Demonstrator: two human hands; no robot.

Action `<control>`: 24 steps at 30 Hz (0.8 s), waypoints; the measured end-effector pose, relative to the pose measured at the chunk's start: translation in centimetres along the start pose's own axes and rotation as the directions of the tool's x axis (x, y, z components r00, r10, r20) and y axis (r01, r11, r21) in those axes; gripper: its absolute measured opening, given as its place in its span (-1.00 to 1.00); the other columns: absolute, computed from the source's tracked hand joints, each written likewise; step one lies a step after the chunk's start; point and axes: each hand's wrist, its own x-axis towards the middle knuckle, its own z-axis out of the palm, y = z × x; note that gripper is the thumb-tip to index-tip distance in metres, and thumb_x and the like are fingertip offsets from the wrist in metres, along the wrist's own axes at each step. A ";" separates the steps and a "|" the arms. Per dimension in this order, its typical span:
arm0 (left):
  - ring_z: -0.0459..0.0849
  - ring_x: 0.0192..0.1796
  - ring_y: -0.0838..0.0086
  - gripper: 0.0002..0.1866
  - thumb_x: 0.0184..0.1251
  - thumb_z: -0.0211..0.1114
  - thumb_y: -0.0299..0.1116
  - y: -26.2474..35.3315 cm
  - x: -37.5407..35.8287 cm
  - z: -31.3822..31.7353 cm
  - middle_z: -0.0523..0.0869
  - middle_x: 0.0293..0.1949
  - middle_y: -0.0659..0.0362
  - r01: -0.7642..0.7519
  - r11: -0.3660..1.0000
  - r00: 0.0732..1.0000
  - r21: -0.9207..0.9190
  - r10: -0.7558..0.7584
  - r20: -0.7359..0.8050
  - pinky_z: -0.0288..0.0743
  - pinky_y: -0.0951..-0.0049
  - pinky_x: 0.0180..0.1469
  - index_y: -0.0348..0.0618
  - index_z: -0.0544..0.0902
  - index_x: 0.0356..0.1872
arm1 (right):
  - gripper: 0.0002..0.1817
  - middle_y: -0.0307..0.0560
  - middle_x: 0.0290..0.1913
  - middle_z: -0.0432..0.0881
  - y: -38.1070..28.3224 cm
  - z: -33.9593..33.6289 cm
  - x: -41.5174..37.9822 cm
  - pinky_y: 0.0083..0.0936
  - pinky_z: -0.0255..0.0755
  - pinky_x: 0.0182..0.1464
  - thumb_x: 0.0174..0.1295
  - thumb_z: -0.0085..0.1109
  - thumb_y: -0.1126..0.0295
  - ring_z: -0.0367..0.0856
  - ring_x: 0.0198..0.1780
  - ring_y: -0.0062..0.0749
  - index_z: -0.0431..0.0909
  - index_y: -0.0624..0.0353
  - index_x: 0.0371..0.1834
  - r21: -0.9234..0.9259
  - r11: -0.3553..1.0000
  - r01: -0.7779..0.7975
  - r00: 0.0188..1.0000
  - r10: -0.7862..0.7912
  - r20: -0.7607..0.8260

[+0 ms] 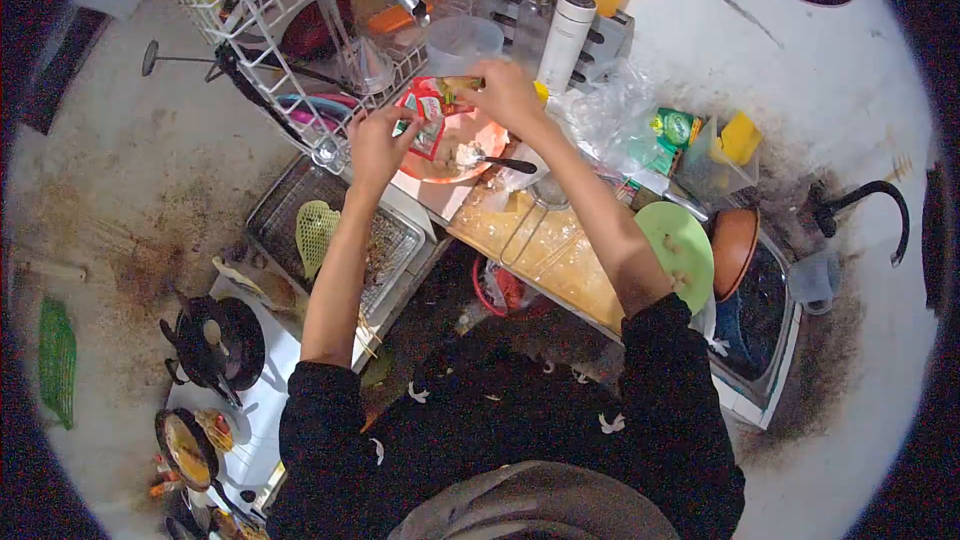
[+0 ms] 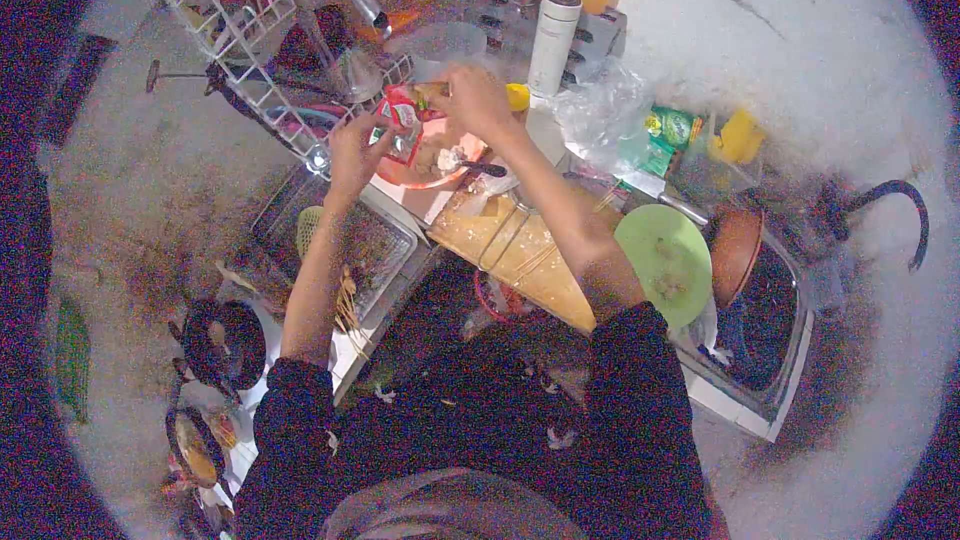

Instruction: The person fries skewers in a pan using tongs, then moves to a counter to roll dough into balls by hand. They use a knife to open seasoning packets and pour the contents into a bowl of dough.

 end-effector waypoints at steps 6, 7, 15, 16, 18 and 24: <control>0.54 -0.38 0.34 -0.81 0.05 0.20 -0.23 0.7 0.1 -0.6 0.61 -0.43 0.15 0.023 0.997 0.996 0.080 -0.030 0.088 0.24 0.32 -0.09 -0.12 0.60 -0.43 | -0.68 0.05 -0.40 0.57 0.0 -0.3 0.0 -0.39 0.37 -0.31 -0.06 0.18 0.19 0.53 -0.38 -0.09 0.56 0.19 -0.32 0.168 0.965 -0.200 0.971 0.172 0.167; 0.51 -0.42 0.37 -0.81 0.06 0.20 -0.25 0.4 0.3 -0.4 0.59 -0.47 0.14 0.030 0.999 0.998 -0.032 -0.028 0.058 0.27 0.42 -0.20 -0.14 0.60 -0.40 | -0.68 0.02 -0.40 0.58 0.4 -0.5 0.0 -0.43 0.37 -0.33 -0.07 0.19 0.22 0.54 -0.39 -0.18 0.54 0.23 -0.32 0.201 0.971 -0.129 0.979 0.093 0.179; 0.35 -0.47 0.70 -0.72 0.11 0.11 -0.50 0.4 0.6 1.3 0.49 -0.48 0.31 0.252 0.689 0.965 -0.680 -0.235 0.119 0.23 0.68 -0.44 -0.24 0.51 -0.10 | -0.70 -0.22 -0.39 0.56 2.1 0.2 -1.0 -0.59 0.36 -0.35 -0.01 0.21 0.33 0.50 -0.38 -0.58 0.47 0.25 -0.24 0.653 0.493 -0.575 0.818 0.350 0.456; 0.43 -0.39 0.71 -0.69 0.13 0.07 -0.54 1.2 0.7 1.5 0.50 -0.37 0.28 0.234 0.698 0.971 -0.677 -0.208 0.121 0.33 0.72 -0.36 -0.24 0.47 -0.05 | -0.69 -0.22 -0.38 0.56 2.1 0.5 -1.2 -0.60 0.36 -0.34 -0.01 0.21 0.32 0.49 -0.39 -0.59 0.46 0.24 -0.22 0.675 0.525 -0.518 0.855 0.316 0.410; 0.46 -0.35 0.69 -0.71 0.13 0.06 -0.55 2.8 0.9 1.7 0.50 -0.31 0.25 0.232 0.657 0.971 -0.717 -0.199 0.132 0.36 0.71 -0.31 -0.25 0.46 -0.08 | -0.68 -0.23 -0.36 0.56 2.3 1.3 -1.6 -0.61 0.36 -0.34 -0.01 0.21 0.32 0.49 -0.39 -0.61 0.46 0.23 -0.21 0.689 0.554 -0.467 0.884 0.289 0.366; 0.53 -0.25 0.55 -0.56 0.23 -0.03 -0.46 3.3 0.9 3.9 0.51 -0.20 0.03 0.280 0.494 0.955 -0.823 -0.231 0.187 0.40 0.61 -0.22 -0.19 0.06 0.10 | -0.68 -0.24 -0.35 0.56 1.2 -1.2 -2.2 -0.63 0.35 -0.29 0.06 0.14 0.21 0.48 -0.34 -0.64 0.47 0.22 -0.22 0.552 0.592 -0.587 0.798 0.308 0.518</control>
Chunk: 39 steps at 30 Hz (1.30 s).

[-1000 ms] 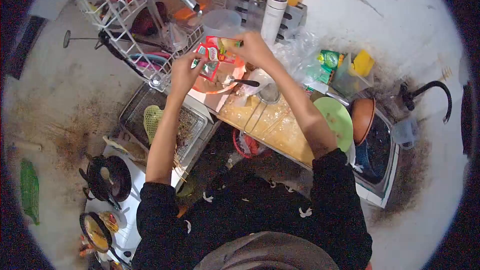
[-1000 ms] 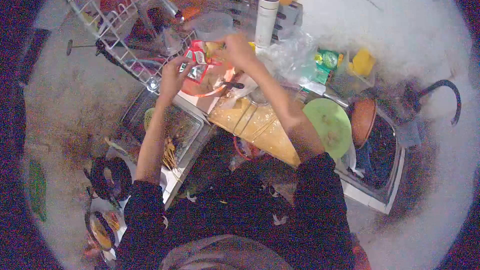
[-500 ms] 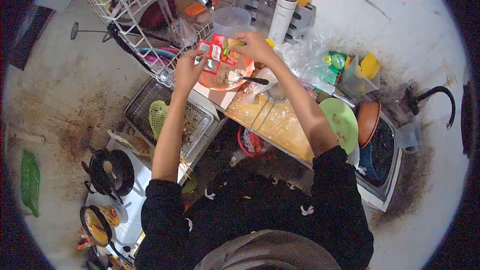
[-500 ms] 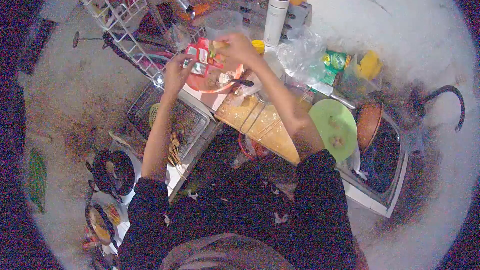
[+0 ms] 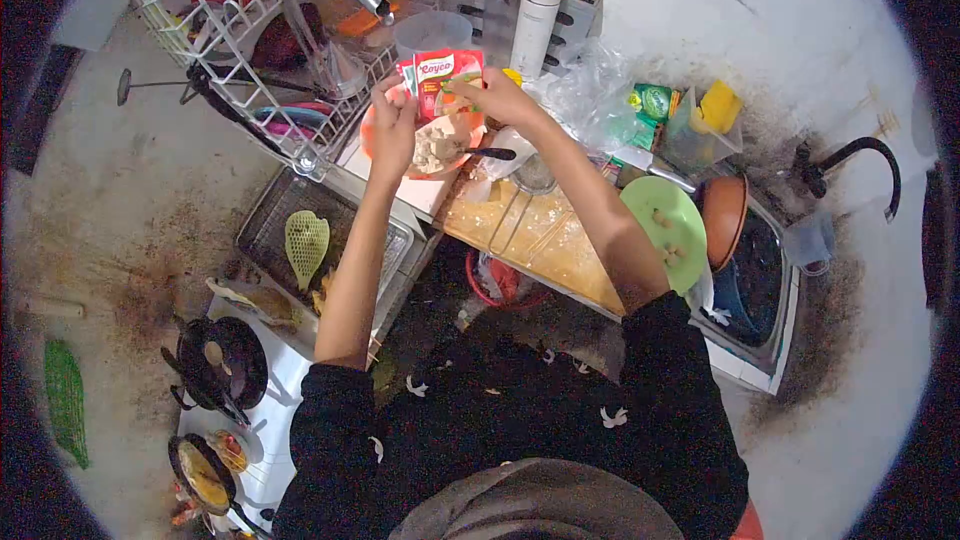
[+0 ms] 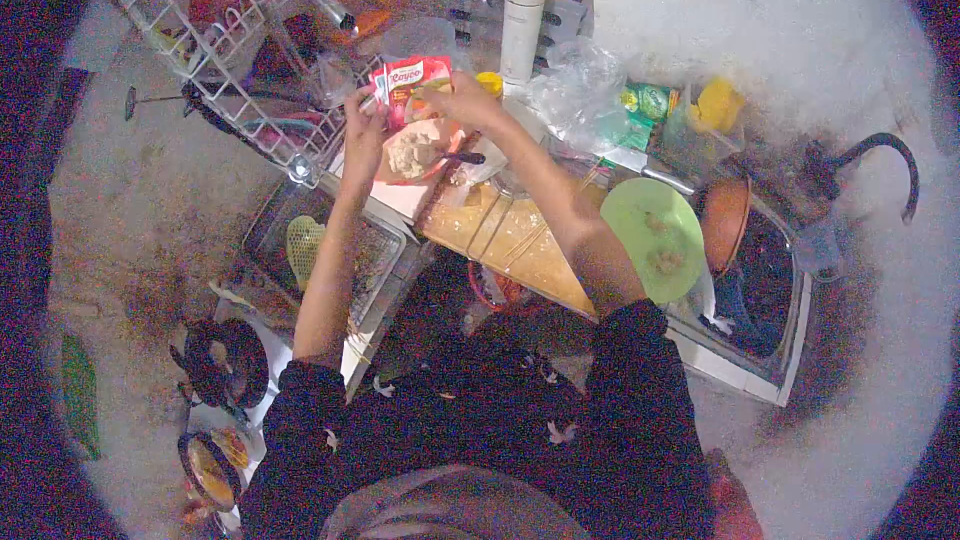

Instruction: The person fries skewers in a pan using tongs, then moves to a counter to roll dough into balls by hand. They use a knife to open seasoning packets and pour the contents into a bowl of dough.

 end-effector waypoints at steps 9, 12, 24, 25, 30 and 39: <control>0.49 -0.11 0.48 -0.67 0.28 -0.07 -0.30 3.6 -1.3 4.5 0.56 -0.19 0.02 -0.069 0.982 0.991 0.174 0.047 0.128 0.31 0.51 -0.05 -0.32 0.40 -0.04 | -0.65 -0.19 -0.28 0.58 1.4 -2.5 -4.4 -0.58 0.40 -0.27 0.09 0.09 0.18 0.52 -0.37 -0.59 0.44 0.20 -0.16 -0.023 0.955 0.295 0.924 -0.292 -0.246; 0.54 -0.20 0.43 -0.67 0.23 -0.03 -0.32 3.6 0.6 6.3 0.58 -0.21 0.04 -0.181 0.961 0.957 0.208 0.124 0.260 0.36 0.48 -0.12 -0.26 0.41 -0.03 | -0.62 -0.14 -0.28 0.59 2.4 -7.8 -6.4 -0.53 0.39 -0.21 0.08 0.10 0.16 0.53 -0.31 -0.51 0.45 0.22 -0.15 0.022 0.982 0.188 0.920 -0.169 -0.353; 0.54 -0.21 0.48 -0.75 0.15 0.08 -0.40 1.8 5.0 15.8 0.59 -0.26 0.13 -0.234 0.927 0.781 0.292 0.000 0.624 0.39 0.51 -0.13 -0.22 0.45 -0.13 | -0.66 0.16 -0.20 0.52 11.7 -18.3 3.3 -0.25 0.38 -0.13 -0.06 0.04 0.16 0.50 -0.21 0.02 0.52 0.16 -0.30 -0.776 0.529 -0.344 0.936 0.123 -0.331; 0.53 -0.20 0.48 -0.74 0.15 0.08 -0.41 2.3 4.4 15.7 0.58 -0.24 0.14 -0.234 0.927 0.794 0.292 0.009 0.608 0.38 0.50 -0.12 -0.22 0.45 -0.12 | -0.66 0.16 -0.20 0.52 11.1 -18.5 2.8 -0.25 0.38 -0.13 -0.06 0.04 0.16 0.50 -0.21 0.02 0.52 0.16 -0.30 -0.775 0.530 -0.344 0.936 0.126 -0.328; 0.40 0.03 0.42 -0.60 0.18 0.04 -0.43 2.4 0.1 16.1 0.42 -0.04 0.08 0.032 0.995 0.676 0.097 -0.093 0.731 0.27 0.44 0.06 -0.27 0.23 0.05 | -0.58 0.19 -0.25 0.53 9.1 -21.2 0.2 -0.29 0.39 -0.20 -0.10 0.10 0.07 0.52 -0.24 0.02 0.51 0.26 -0.38 -0.660 0.712 -0.237 0.929 -0.032 -0.368; 0.16 0.21 0.17 -0.35 0.06 0.15 -0.32 -12.1 0.9 22.4 0.20 0.12 -0.10 0.225 0.969 0.942 0.101 -0.243 0.230 0.04 0.35 0.21 -0.36 0.07 0.13 | -0.52 0.25 -0.26 0.52 14.0 -21.8 2.9 -0.30 0.39 -0.20 -0.05 0.07 0.01 0.51 -0.24 0.03 0.52 0.26 -0.31 -0.667 0.680 -0.305 0.893 -0.038 -0.448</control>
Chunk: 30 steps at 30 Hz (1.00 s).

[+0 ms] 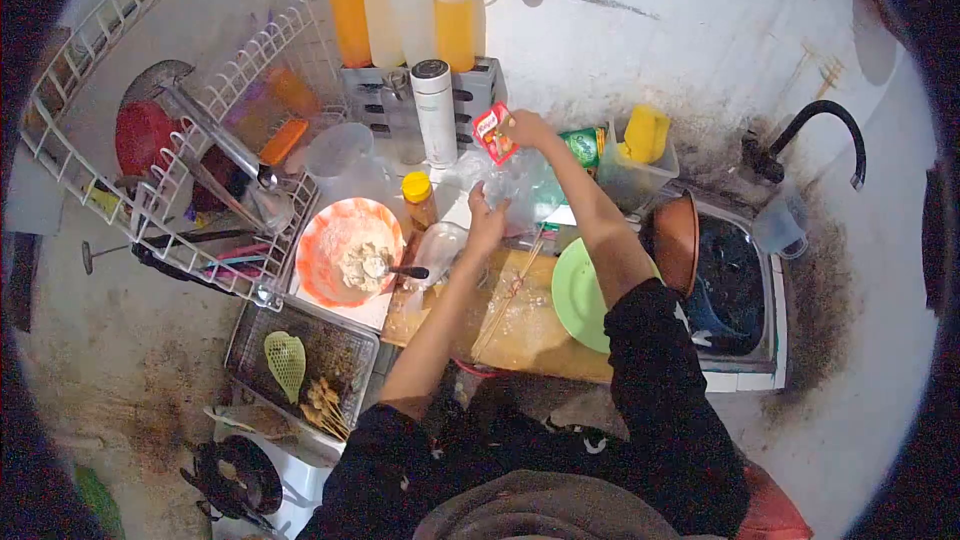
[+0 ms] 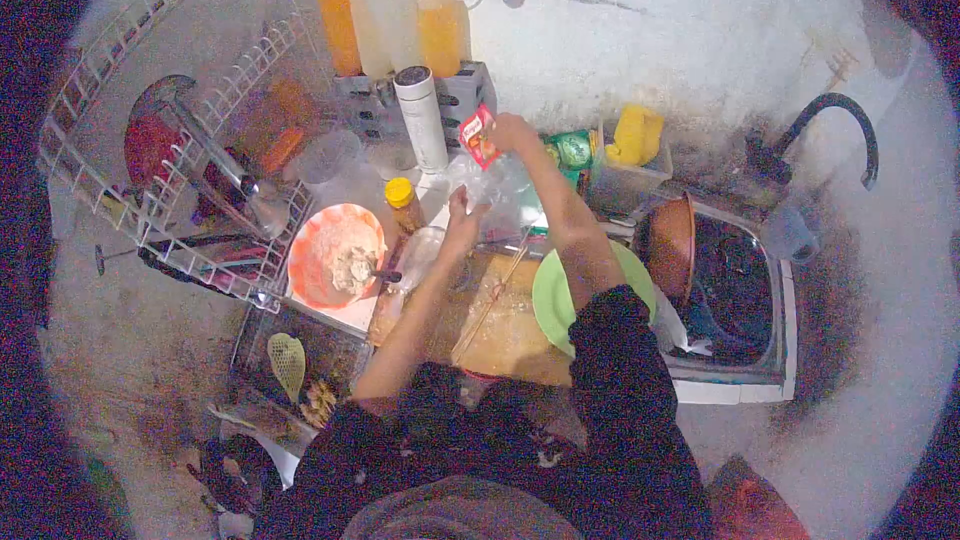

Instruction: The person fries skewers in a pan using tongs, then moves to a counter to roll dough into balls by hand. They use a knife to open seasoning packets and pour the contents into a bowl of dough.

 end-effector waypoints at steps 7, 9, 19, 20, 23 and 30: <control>0.15 0.24 0.26 -0.28 0.15 0.03 -0.02 3.9 -0.5 -0.5 0.13 0.21 -0.07 0.258 0.859 0.956 -0.442 -0.294 -0.014 -0.01 0.36 0.23 -0.30 0.06 0.20 | -0.53 -0.03 -0.38 0.60 -2.1 -5.8 -6.4 -0.47 0.37 -0.27 0.06 0.01 -0.01 0.54 -0.35 -0.43 0.55 0.25 -0.33 0.643 0.765 -0.036 0.992 -0.049 0.113; 0.28 0.16 0.37 -0.35 0.11 0.10 -0.05 8.5 -1.7 -0.7 0.33 0.11 -0.03 0.248 0.734 0.946 -0.632 -0.323 -0.005 0.07 0.41 0.17 -0.30 0.21 0.13 | -0.56 -0.10 -0.40 0.59 -3.8 -9.0 -10.3 -0.52 0.36 -0.34 0.09 0.01 0.03 0.50 -0.38 -0.52 0.55 0.25 -0.35 0.627 0.777 -0.059 0.996 0.005 0.087; 0.53 -0.30 0.46 -0.43 -0.01 0.27 -0.22 11.5 -5.3 0.3 0.58 -0.36 0.17 -0.183 0.982 0.966 -0.042 0.188 0.177 0.27 0.55 -0.10 -0.24 0.25 -0.01 | -0.73 -0.39 -0.61 0.47 -3.6 -6.6 -25.7 -0.78 0.23 -0.56 0.16 0.03 0.17 0.33 -0.64 -0.81 0.51 0.17 -0.41 0.891 0.434 -0.132 0.921 0.387 -0.052; 0.54 -0.34 0.42 -0.39 -0.06 0.30 -0.20 10.9 -6.3 0.1 0.58 -0.38 0.15 -0.250 0.913 0.959 0.323 0.188 0.213 0.28 0.53 -0.12 -0.21 0.24 0.00 | -0.73 -0.39 -0.61 0.47 -3.8 -6.4 -26.9 -0.78 0.23 -0.56 0.16 0.03 0.17 0.33 -0.64 -0.81 0.51 0.17 -0.41 0.891 0.431 -0.141 0.916 0.398 -0.047; 0.55 -0.39 0.28 -0.49 -0.11 0.31 -0.19 10.1 -7.7 -0.9 0.58 -0.43 0.06 -0.283 0.864 0.927 0.417 0.136 0.349 0.36 0.40 -0.24 -0.21 0.36 -0.13 | -0.76 -0.39 -0.62 0.46 -2.9 -5.3 -29.2 -0.76 0.25 -0.54 0.16 0.02 0.18 0.33 -0.64 -0.78 0.49 0.13 -0.38 0.865 0.445 -0.233 0.934 0.351 0.071; 0.56 -0.38 0.26 -0.69 -0.03 0.20 -0.43 11.3 -8.9 -2.3 0.59 -0.39 -0.03 -0.348 0.907 0.934 0.235 0.313 0.175 0.40 0.39 -0.35 -0.19 0.43 -0.19 | -0.60 -0.15 -0.46 0.55 -4.9 -7.7 -32.5 -0.63 0.39 -0.40 0.12 0.05 0.11 0.51 -0.43 -0.53 0.47 0.30 -0.27 0.858 0.488 -0.162 0.679 0.685 -0.262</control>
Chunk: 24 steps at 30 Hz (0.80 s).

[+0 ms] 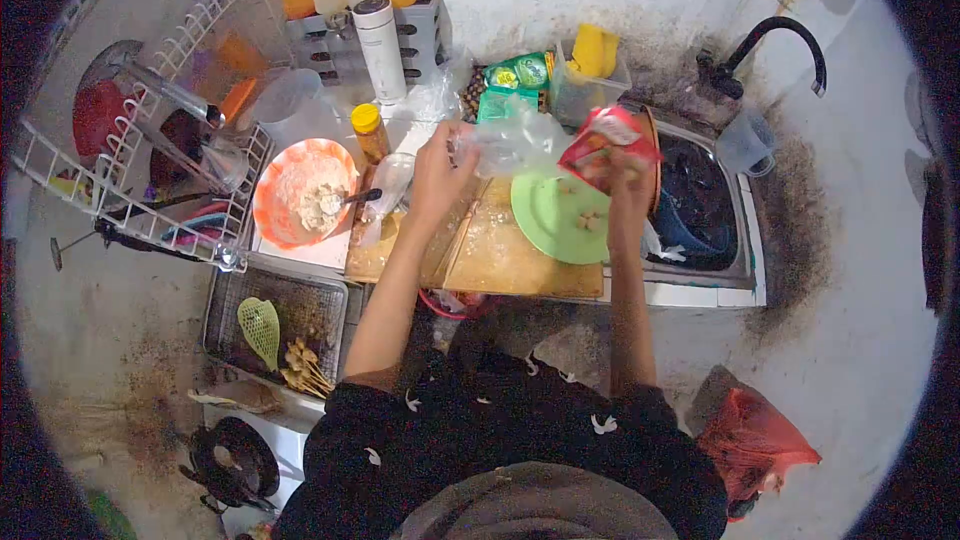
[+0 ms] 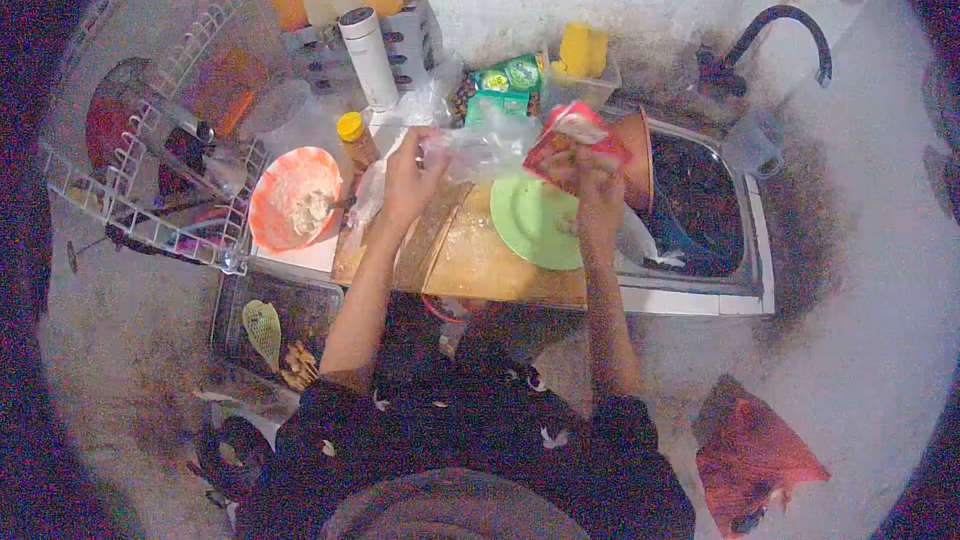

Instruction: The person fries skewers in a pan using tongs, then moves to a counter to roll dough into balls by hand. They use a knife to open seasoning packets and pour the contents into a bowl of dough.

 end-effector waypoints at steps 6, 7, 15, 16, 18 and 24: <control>0.55 -0.43 0.30 -0.36 -0.02 0.11 -0.56 2.7 -0.2 0.3 0.47 -0.02 0.01 -0.191 0.979 0.982 0.069 0.191 0.012 0.43 0.42 -0.35 -0.15 0.11 0.17 | -0.72 0.11 -0.46 0.52 -4.5 3.7 0.1 -0.31 0.34 -0.33 0.21 -0.10 0.24 0.52 -0.41 -0.11 0.36 0.25 -0.20 -0.176 0.762 0.623 0.780 -0.587 0.215; 0.55 -0.43 0.30 -0.36 -0.02 0.11 -0.56 3.0 -0.1 0.1 0.47 -0.02 0.01 -0.194 0.979 0.981 0.068 0.193 0.019 0.43 0.42 -0.35 -0.15 0.11 0.17 | -0.74 0.20 -0.50 0.50 -4.7 4.7 0.5 -0.22 0.33 -0.34 0.22 -0.15 0.29 0.51 -0.40 0.04 0.32 0.26 -0.17 -0.219 0.519 0.827 0.563 -0.759 0.327; 0.47 -0.53 0.48 -0.16 -0.02 0.04 -0.59 4.4 2.5 -2.8 0.38 0.13 0.11 -0.354 0.934 0.934 -0.058 0.356 0.042 0.37 0.55 -0.43 -0.19 -0.28 0.26 | -0.68 0.22 -0.48 0.53 -2.8 9.4 4.6 -0.12 0.40 -0.42 0.13 -0.19 0.38 0.55 -0.40 0.06 0.19 0.15 -0.02 -0.513 0.254 0.820 0.559 -0.168 0.812; 0.46 -0.52 0.49 -0.16 -0.01 0.03 -0.59 5.2 2.8 -3.1 0.39 0.12 0.11 -0.434 0.900 0.897 -0.033 0.435 0.081 0.37 0.56 -0.43 -0.18 -0.29 0.26 | -0.68 0.22 -0.48 0.53 -2.5 10.0 5.9 -0.12 0.40 -0.42 0.13 -0.19 0.38 0.55 -0.40 0.06 0.19 0.15 -0.02 -0.509 0.257 0.822 0.557 -0.169 0.813; 0.45 -0.48 0.52 -0.23 0.00 0.01 -0.60 6.2 3.3 -4.1 0.43 0.08 0.12 -0.321 0.929 0.935 -0.186 0.342 0.092 0.36 0.60 -0.40 -0.14 -0.15 0.27 | -0.75 0.17 -0.47 0.55 -2.2 11.2 8.3 -0.21 0.43 -0.43 0.11 -0.17 0.37 0.57 -0.41 -0.03 0.39 0.15 -0.16 -0.598 0.145 0.788 0.613 -0.262 0.745; 0.44 0.00 0.06 -0.55 -0.06 -0.04 -0.63 3.1 6.1 -8.9 0.45 -0.02 -0.10 -0.483 0.732 0.868 0.481 0.329 0.371 0.35 0.28 0.02 -0.03 0.49 -0.07 | -0.78 0.01 -0.47 0.58 -6.5 10.9 9.8 -0.27 0.44 -0.42 0.01 0.00 0.24 0.57 -0.42 -0.10 0.53 0.15 -0.48 -0.581 0.014 0.814 0.567 -0.237 0.789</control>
